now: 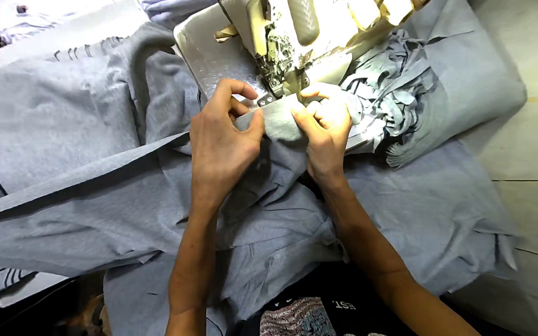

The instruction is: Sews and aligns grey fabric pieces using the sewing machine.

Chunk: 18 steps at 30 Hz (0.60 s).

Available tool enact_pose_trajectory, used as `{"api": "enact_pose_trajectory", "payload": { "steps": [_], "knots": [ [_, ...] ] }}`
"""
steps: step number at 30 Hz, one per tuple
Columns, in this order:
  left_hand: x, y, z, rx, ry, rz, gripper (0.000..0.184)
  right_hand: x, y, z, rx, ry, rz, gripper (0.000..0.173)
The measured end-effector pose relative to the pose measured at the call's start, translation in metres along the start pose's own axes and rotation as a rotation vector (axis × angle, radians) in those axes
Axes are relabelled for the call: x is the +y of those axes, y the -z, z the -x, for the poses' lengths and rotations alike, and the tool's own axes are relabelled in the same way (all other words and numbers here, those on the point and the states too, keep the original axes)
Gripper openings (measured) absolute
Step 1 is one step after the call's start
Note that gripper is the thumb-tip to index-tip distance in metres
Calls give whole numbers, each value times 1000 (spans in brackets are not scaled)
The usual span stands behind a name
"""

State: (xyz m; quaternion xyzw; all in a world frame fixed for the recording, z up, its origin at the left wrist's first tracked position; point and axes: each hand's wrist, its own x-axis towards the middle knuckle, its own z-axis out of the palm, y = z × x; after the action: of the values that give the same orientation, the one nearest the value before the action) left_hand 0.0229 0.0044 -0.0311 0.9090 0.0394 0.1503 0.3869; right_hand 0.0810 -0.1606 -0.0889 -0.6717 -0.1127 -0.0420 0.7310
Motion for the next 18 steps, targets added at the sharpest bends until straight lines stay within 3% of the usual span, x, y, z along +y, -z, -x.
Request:
{"api": "enact_pose_trajectory", "payload": {
  "steps": [7, 18],
  "knots": [
    [2, -10, -8, 106, 58, -48, 37, -2, -11, -5, 32, -51, 12, 14],
    [-11, -13, -32, 185, 75, -82, 38, 16, -25, -31, 121, 132, -22, 11]
  ]
}}
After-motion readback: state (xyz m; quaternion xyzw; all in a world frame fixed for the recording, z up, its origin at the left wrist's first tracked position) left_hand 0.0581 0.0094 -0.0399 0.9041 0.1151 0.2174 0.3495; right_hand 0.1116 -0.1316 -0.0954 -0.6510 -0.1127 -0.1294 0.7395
